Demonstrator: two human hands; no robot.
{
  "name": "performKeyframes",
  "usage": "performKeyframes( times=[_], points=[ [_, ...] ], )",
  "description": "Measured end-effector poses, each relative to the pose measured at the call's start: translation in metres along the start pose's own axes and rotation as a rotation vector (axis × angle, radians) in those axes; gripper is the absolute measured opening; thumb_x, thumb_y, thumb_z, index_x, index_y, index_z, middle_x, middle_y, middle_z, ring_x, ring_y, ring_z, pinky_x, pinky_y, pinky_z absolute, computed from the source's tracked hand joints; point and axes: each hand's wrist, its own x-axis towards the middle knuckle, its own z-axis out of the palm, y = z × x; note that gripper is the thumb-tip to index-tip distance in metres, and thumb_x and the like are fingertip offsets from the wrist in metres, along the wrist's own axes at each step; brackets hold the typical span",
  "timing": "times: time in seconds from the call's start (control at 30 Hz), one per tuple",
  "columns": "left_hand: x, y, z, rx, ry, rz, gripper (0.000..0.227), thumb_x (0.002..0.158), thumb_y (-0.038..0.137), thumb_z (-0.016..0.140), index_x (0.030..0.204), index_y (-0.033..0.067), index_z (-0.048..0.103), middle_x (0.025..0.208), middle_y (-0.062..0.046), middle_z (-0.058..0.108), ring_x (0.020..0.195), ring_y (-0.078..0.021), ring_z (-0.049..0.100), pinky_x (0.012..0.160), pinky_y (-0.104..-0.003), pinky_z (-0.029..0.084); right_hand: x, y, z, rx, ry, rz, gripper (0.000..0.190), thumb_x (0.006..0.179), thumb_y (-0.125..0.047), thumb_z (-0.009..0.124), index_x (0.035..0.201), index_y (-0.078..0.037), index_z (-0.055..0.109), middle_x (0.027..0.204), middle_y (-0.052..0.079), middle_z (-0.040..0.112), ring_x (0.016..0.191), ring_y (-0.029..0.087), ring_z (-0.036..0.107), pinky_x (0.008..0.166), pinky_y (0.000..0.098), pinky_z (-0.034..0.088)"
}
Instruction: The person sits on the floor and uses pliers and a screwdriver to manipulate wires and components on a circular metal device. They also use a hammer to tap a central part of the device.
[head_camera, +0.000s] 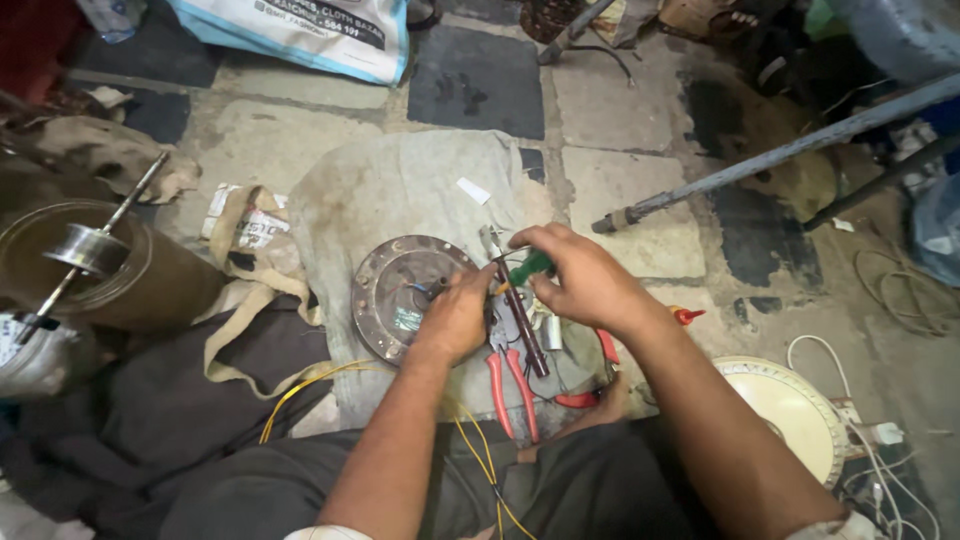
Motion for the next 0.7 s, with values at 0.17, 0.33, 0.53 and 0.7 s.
performKeyframes(
  times=[0.17, 0.33, 0.53, 0.7],
  points=[
    [-0.004, 0.009, -0.006, -0.031, -0.022, -0.023, 0.066, 0.083, -0.005, 0.056, 0.146, 0.0134, 0.051, 0.142, -0.021, 0.056, 0.129, -0.0405, 0.055, 0.106, -0.049, 0.044, -0.004, -0.002, 0.002, -0.143, -0.092, 0.277, 0.035, 0.088, -0.028, 0.069, 0.119, -0.012, 0.067, 0.109, 0.018, 0.072, 0.098, 0.035, 0.069, 0.083, 0.0449, 0.053],
    [-0.002, -0.005, 0.015, 0.134, 0.053, 0.065, 0.051, 0.085, -0.003, 0.054, 0.135, 0.0071, 0.057, 0.135, -0.019, 0.057, 0.129, -0.0382, 0.054, 0.100, -0.047, 0.049, -0.005, 0.003, 0.000, -0.104, -0.037, 0.257, 0.031, 0.089, -0.024, 0.071, 0.117, -0.011, 0.069, 0.110, 0.016, 0.072, 0.101, 0.035, 0.069, 0.086, 0.0447, 0.053],
    [0.006, -0.025, 0.046, 0.351, 0.181, 0.161, 0.017, 0.090, 0.008, 0.055, 0.102, 0.0027, 0.067, 0.123, -0.016, 0.057, 0.125, -0.0362, 0.054, 0.091, -0.045, 0.054, -0.043, 0.027, -0.003, 0.091, 0.052, 0.311, 0.029, 0.085, -0.011, 0.074, 0.114, -0.008, 0.069, 0.107, 0.010, 0.073, 0.085, 0.028, 0.070, 0.076, 0.0375, 0.055],
    [0.012, -0.024, 0.051, 0.528, 0.179, 0.230, 0.015, 0.092, 0.015, 0.060, 0.101, 0.0027, 0.065, 0.108, -0.015, 0.061, 0.110, -0.0357, 0.058, 0.092, -0.047, 0.053, -0.117, 0.083, 0.025, 0.176, 0.552, 0.301, 0.023, 0.096, -0.005, 0.076, 0.119, -0.006, 0.071, 0.107, 0.007, 0.074, 0.093, 0.017, 0.067, 0.079, 0.0333, 0.054]
  ],
)
